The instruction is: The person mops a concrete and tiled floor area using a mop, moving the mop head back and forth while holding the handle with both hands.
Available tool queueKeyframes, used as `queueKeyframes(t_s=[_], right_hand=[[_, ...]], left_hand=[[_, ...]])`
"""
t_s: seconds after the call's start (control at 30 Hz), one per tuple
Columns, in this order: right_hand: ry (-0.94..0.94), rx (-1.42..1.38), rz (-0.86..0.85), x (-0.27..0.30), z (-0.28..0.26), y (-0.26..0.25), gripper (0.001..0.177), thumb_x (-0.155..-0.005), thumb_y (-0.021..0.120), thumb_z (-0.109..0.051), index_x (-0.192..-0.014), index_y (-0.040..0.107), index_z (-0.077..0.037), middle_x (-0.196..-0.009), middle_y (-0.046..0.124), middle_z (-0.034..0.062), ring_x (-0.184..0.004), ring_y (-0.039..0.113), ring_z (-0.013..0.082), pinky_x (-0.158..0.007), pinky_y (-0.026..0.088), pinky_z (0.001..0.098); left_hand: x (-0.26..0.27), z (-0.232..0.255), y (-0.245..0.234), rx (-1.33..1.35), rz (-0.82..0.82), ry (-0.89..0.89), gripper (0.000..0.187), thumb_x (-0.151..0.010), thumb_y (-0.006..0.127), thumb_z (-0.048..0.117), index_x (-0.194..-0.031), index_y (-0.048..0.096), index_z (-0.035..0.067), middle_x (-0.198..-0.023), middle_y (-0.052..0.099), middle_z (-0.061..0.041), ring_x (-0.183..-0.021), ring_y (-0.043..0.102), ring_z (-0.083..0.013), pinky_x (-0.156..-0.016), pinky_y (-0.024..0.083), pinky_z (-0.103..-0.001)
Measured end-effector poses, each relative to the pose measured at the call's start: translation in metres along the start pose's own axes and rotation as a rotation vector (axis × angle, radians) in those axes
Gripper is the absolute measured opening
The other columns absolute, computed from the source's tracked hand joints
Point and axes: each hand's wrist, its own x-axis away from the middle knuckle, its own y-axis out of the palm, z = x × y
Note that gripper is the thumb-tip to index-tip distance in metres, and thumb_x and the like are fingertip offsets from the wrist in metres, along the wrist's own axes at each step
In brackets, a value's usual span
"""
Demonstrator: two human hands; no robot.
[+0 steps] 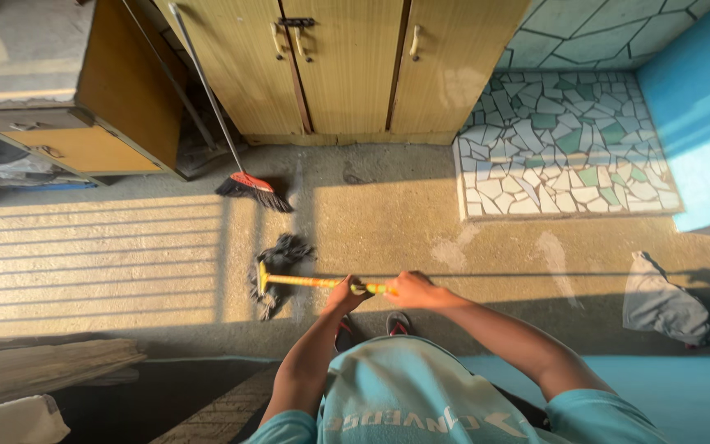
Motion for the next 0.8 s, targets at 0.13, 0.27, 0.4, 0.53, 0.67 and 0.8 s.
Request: queueKeyframes(t_s=[0.13, 0.27, 0.4, 0.53, 0.67, 0.8], right_hand=[[-0.159, 0.093, -0.069, -0.042, -0.041, 0.022, 0.036, -0.087, 0.064, -0.044, -0.098, 0.074, -0.011, -0.075, 0.07, 0.022, -0.071, 0.069, 0.0452, -0.066, 0.055, 0.058], [-0.212, 0.089, -0.159, -0.058, -0.068, 0.024, 0.033, -0.09, 0.065, -0.04, -0.098, 0.072, -0.009, -0.077, 0.07, 0.023, -0.073, 0.068, 0.0454, -0.068, 0.053, 0.0573], [-0.105, -0.102, -0.051, -0.041, -0.056, 0.012, 0.027, -0.087, 0.068, -0.034, -0.098, 0.074, -0.011, -0.076, 0.071, 0.0206, -0.07, 0.071, 0.0391, -0.065, 0.055, 0.0503], [0.056, -0.22, 0.176, -0.023, -0.011, -0.016, 0.024, -0.082, 0.075, -0.031, -0.096, 0.078, -0.012, -0.073, 0.073, 0.0144, -0.062, 0.07, 0.0289, -0.059, 0.054, 0.0407], [0.214, -0.367, 0.3, 0.009, 0.042, -0.057, 0.024, -0.082, 0.078, -0.028, -0.098, 0.077, -0.009, -0.07, 0.07, 0.0137, -0.057, 0.065, 0.0244, -0.056, 0.049, 0.0377], [0.288, -0.246, 0.335, 0.052, 0.066, -0.093, 0.025, -0.081, 0.078, -0.027, -0.101, 0.078, -0.012, -0.07, 0.071, 0.0115, -0.058, 0.064, 0.0229, -0.056, 0.049, 0.0359]], left_hand=[[0.033, -0.032, -0.032, 0.006, 0.111, -0.201, 0.062, -0.07, 0.087, 0.057, -0.116, 0.064, 0.022, -0.115, 0.073, -0.011, -0.111, 0.069, -0.0322, -0.091, 0.055, -0.045], [0.054, -0.044, -0.033, 0.153, 0.39, -0.321, 0.056, -0.066, 0.089, 0.05, -0.109, 0.067, 0.022, -0.112, 0.078, -0.006, -0.106, 0.072, -0.0295, -0.088, 0.057, -0.044], [0.039, -0.036, -0.037, 0.135, 0.273, -0.354, 0.061, -0.062, 0.093, 0.049, -0.113, 0.071, 0.023, -0.111, 0.076, -0.005, -0.104, 0.073, -0.0263, -0.09, 0.057, -0.04], [0.003, -0.002, -0.017, 0.13, 0.248, -0.174, 0.063, -0.063, 0.093, 0.051, -0.114, 0.074, 0.02, -0.108, 0.077, -0.006, -0.101, 0.073, -0.0267, -0.087, 0.057, -0.039], [-0.04, 0.047, 0.017, 0.14, 0.171, -0.131, 0.064, -0.062, 0.092, 0.056, -0.115, 0.075, 0.022, -0.107, 0.077, -0.006, -0.1, 0.074, -0.0263, -0.088, 0.056, -0.038], [-0.057, 0.082, 0.048, 0.132, 0.016, 0.015, 0.059, -0.071, 0.085, 0.056, -0.116, 0.073, 0.02, -0.105, 0.078, -0.007, -0.1, 0.075, -0.0282, -0.087, 0.058, -0.04]])
